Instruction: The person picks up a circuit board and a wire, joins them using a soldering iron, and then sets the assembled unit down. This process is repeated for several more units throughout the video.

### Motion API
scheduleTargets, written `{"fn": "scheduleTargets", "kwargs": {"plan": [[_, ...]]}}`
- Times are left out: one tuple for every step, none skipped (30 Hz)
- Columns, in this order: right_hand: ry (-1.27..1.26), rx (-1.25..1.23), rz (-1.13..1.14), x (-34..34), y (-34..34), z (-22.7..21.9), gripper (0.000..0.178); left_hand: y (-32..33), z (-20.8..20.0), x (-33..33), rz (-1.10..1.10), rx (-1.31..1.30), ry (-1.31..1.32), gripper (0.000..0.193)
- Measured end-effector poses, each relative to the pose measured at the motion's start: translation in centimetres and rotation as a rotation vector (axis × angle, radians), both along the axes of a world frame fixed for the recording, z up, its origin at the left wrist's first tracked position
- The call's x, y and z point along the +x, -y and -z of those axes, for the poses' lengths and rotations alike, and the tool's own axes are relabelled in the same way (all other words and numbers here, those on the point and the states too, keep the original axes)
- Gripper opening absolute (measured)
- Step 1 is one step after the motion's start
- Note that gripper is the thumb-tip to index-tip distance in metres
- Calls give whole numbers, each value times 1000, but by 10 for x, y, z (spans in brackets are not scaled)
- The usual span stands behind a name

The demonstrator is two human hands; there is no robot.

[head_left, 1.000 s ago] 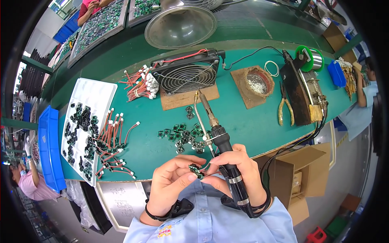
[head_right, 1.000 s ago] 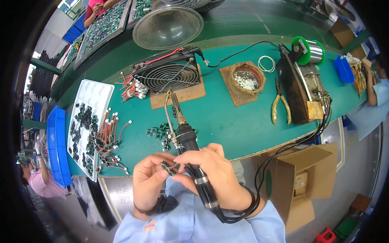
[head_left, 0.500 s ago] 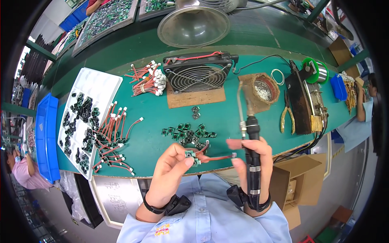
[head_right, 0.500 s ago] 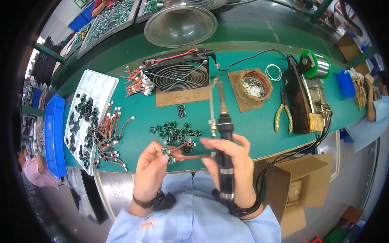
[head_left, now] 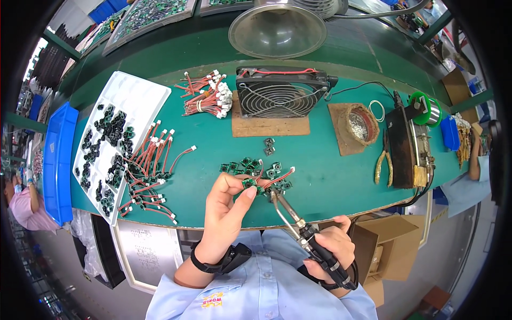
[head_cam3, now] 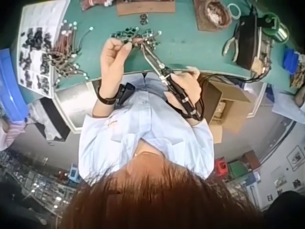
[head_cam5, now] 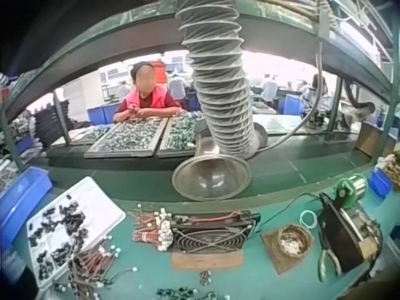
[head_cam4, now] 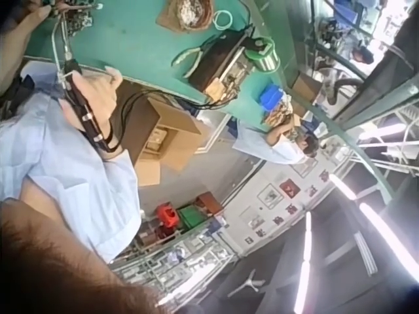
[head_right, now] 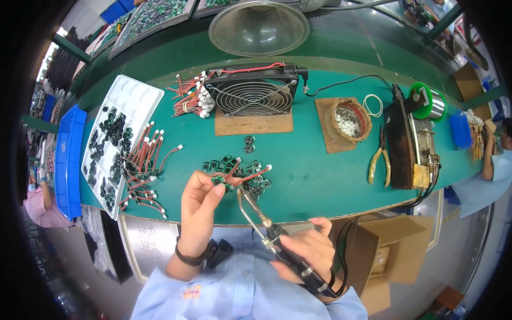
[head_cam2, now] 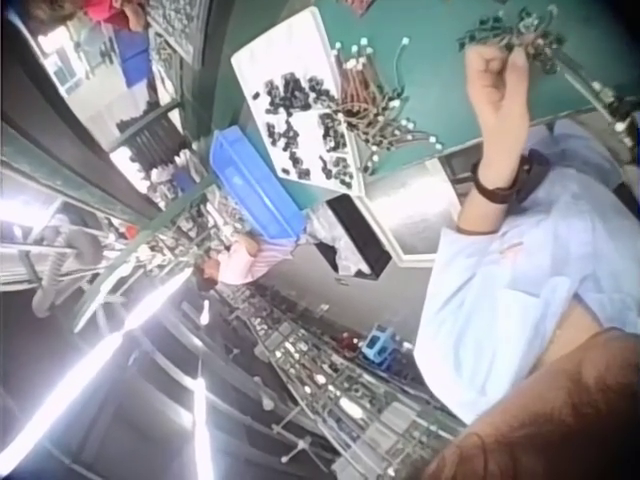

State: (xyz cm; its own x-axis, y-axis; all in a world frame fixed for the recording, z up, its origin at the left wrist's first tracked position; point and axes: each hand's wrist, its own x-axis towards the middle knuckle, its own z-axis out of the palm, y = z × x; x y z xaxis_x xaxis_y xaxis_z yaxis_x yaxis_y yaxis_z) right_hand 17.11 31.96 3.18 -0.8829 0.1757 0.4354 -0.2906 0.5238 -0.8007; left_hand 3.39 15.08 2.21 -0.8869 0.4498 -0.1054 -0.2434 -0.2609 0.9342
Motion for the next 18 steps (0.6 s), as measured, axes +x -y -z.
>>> {"fn": "scheduleTargets", "kwargs": {"plan": [[2, 0, 3, 0, 1, -1, 43, -1, -2, 1, -9, 1, -16, 12], [2, 6, -11, -2, 1, -2, 42, -2, -3, 1, -18, 2, -31, 12], [0, 10, -30, -4, 1, -2, 42, -2, -4, 2, -31, 1, -49, 12], [-3, 15, -49, -5, 1, -2, 42, -2, -4, 2, -33, 0, -50, 12], [-3, 14, -51, -5, 1, -2, 42, -2, -4, 3, -31, -6, -58, 12], [-2, 22, -53, -4, 1, -1, 41, -1, -3, 3, -28, -11, -67, 12], [-2, 31, -55, -3, 1, 0, 42, -1, -3, 3, -26, -17, -76, 12], [0, 40, -56, -2, 1, 1, 42, 0, -3, 4, -26, -17, -76, 12], [0, 39, -56, -2, 1, 1, 42, 0, -2, 4, -24, -14, -75, 12], [1, 38, -59, -2, 1, 1, 42, 0, -2, 4, -21, -11, -74, 12], [3, 37, -62, -2, 1, 1, 42, 0, -2, 5, -19, -8, -74, 12], [4, 37, -64, -2, 1, 1, 42, 0, -2, 5, -18, -8, -74, 12], [4, 36, -64, -2, 1, 2, 42, 1, -1, 5, -15, -10, -77, 12], [-3, 32, -60, -2, 1, 2, 41, 1, -1, 5, -11, -12, -80, 12], [-11, 27, -55, -2, 1, 3, 41, 1, -1, 5, -7, -14, -83, 13], [-18, 23, -51, -2, 2, 3, 41, 1, -1, 5, -7, -14, -83, 13], [-18, 23, -51, -2, 2, 3, 41, 0, -2, 6, -15, -21, -76, 12], [-13, 21, -53, -2, 2, 3, 41, -1, -3, 7, -23, -27, -68, 12]]}}
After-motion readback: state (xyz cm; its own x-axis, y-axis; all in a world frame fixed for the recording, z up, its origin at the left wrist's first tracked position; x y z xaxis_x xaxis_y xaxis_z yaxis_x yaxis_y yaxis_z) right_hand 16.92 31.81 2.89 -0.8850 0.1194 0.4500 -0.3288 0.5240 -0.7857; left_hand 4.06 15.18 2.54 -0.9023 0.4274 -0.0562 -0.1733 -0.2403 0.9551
